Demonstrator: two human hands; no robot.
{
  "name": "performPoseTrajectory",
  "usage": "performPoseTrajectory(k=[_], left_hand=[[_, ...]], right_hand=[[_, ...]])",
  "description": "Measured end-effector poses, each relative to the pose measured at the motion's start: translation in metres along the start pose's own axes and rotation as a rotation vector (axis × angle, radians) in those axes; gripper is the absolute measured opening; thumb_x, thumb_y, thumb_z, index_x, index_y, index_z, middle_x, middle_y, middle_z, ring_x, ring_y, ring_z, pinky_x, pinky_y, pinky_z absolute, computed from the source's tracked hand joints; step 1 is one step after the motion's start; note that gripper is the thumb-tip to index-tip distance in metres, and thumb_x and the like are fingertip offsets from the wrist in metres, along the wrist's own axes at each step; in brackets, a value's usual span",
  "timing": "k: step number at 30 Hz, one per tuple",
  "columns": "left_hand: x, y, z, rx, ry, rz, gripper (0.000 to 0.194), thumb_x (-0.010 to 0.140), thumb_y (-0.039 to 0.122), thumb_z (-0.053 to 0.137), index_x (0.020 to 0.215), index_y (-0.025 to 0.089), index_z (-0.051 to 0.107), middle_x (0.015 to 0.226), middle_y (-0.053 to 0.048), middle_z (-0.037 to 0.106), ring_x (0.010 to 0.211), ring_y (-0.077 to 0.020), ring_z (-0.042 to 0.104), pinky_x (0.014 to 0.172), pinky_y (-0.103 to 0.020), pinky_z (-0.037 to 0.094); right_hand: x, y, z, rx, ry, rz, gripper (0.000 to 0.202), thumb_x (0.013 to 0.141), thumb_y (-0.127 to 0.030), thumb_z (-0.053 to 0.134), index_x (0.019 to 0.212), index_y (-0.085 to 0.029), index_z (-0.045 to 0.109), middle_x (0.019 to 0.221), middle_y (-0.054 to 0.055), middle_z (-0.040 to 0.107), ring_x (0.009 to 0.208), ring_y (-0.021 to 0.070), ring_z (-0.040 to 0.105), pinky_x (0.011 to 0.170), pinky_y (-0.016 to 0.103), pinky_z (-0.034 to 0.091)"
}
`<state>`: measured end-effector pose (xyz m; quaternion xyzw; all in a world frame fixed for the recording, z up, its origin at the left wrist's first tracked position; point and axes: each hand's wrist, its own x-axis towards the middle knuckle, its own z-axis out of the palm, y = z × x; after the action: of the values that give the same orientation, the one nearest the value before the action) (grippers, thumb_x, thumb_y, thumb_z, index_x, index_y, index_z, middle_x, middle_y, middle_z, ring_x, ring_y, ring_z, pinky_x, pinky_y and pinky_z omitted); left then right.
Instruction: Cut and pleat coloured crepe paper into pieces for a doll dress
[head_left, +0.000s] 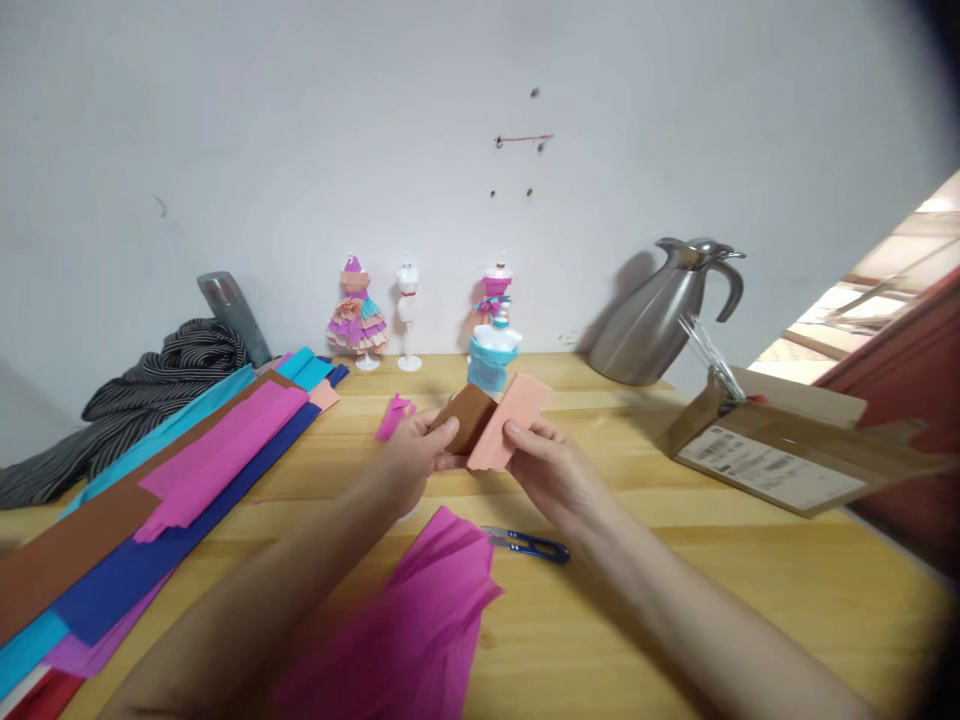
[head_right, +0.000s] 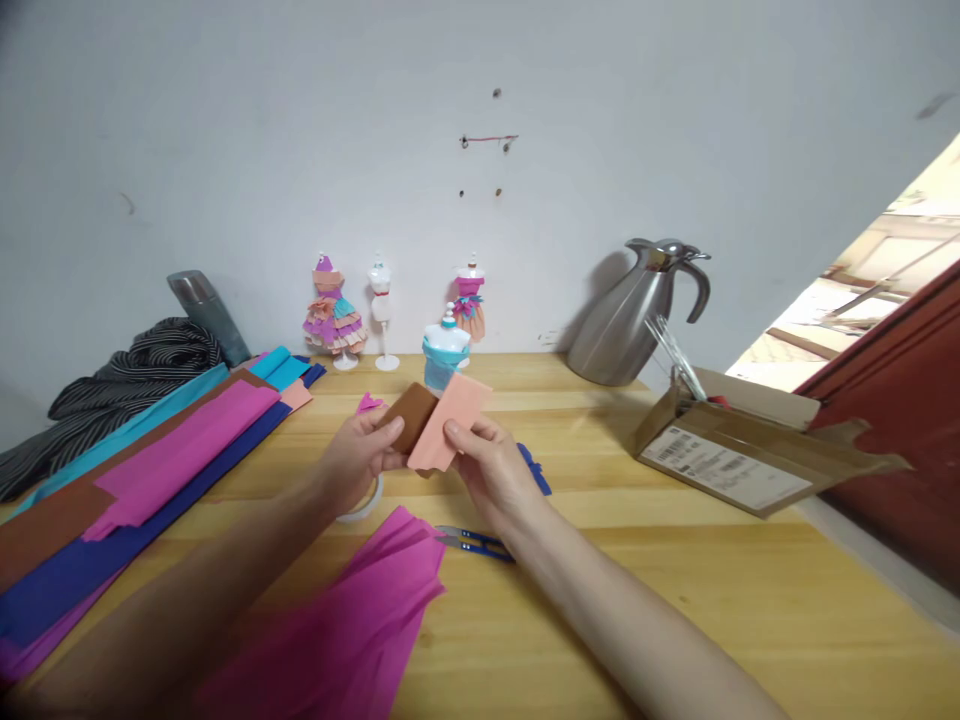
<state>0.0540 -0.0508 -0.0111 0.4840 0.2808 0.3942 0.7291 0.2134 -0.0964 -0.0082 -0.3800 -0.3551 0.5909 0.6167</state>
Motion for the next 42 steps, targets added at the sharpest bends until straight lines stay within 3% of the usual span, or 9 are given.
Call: performPoseTrajectory(k=[4,10,16,25,30,34,42], left_hand=[[-0.004,-0.012,0.006,-0.113,0.115,0.000,0.047,0.075,0.035,0.070,0.112,0.009,0.061,0.103,-0.015,0.071,0.092,-0.0251,0.068,0.080,-0.038,0.055],[-0.007,-0.013,0.003,-0.083,0.134,-0.019,0.039,0.087,0.038,0.052,0.121,0.020,0.055,0.120,-0.012,0.065,0.108,-0.0262,0.063,0.089,-0.042,0.054],[-0.011,-0.022,0.008,-0.231,0.058,-0.046,0.044,0.080,0.040,0.064,0.115,0.015,0.060,0.116,-0.014,0.066,0.113,-0.0276,0.060,0.092,-0.042,0.051],[-0.013,-0.022,0.005,-0.235,0.076,-0.076,0.041,0.076,0.035,0.068,0.109,0.010,0.064,0.103,-0.015,0.071,0.104,-0.0304,0.064,0.091,-0.046,0.050],[-0.013,-0.021,0.001,-0.141,0.013,-0.187,0.038,0.070,0.040,0.074,0.092,0.010,0.068,0.087,-0.013,0.073,0.087,-0.0279,0.069,0.090,-0.046,0.049],[-0.013,-0.020,-0.004,-0.062,-0.086,-0.295,0.039,0.072,0.043,0.073,0.091,0.010,0.067,0.083,-0.014,0.073,0.079,-0.0262,0.071,0.084,-0.043,0.051],[-0.011,-0.012,-0.011,-0.086,-0.226,-0.299,0.037,0.076,0.034,0.072,0.105,0.012,0.067,0.090,-0.012,0.074,0.080,-0.0225,0.072,0.083,-0.036,0.053]], right_hand=[[-0.003,0.007,0.003,0.114,0.117,-0.015,0.031,0.055,-0.035,0.085,0.081,-0.021,0.076,0.087,0.004,0.075,0.078,0.0199,0.063,0.073,0.031,0.049],[-0.007,0.021,0.009,0.128,0.140,0.004,0.030,0.052,-0.035,0.086,0.078,-0.021,0.077,0.088,0.005,0.076,0.083,0.0220,0.066,0.084,0.036,0.048],[-0.003,0.034,0.005,0.066,0.162,-0.026,0.030,0.051,-0.035,0.087,0.075,-0.020,0.077,0.085,0.006,0.077,0.080,0.0226,0.066,0.084,0.037,0.049],[0.004,0.037,-0.002,-0.004,0.199,-0.087,0.029,0.053,-0.035,0.086,0.074,-0.019,0.076,0.078,0.007,0.076,0.074,0.0236,0.067,0.080,0.038,0.051],[0.004,0.036,-0.001,-0.013,0.227,-0.103,0.026,0.051,-0.034,0.086,0.069,-0.018,0.075,0.073,0.005,0.075,0.066,0.0191,0.063,0.067,0.031,0.051],[0.001,0.033,0.000,-0.046,0.244,-0.067,0.024,0.053,-0.036,0.084,0.064,-0.018,0.072,0.061,0.003,0.071,0.048,0.0132,0.052,0.047,0.026,0.040],[-0.001,0.033,-0.002,-0.107,0.188,-0.061,0.025,0.054,-0.035,0.083,0.071,-0.018,0.075,0.070,0.004,0.073,0.055,0.0155,0.056,0.050,0.027,0.040]])
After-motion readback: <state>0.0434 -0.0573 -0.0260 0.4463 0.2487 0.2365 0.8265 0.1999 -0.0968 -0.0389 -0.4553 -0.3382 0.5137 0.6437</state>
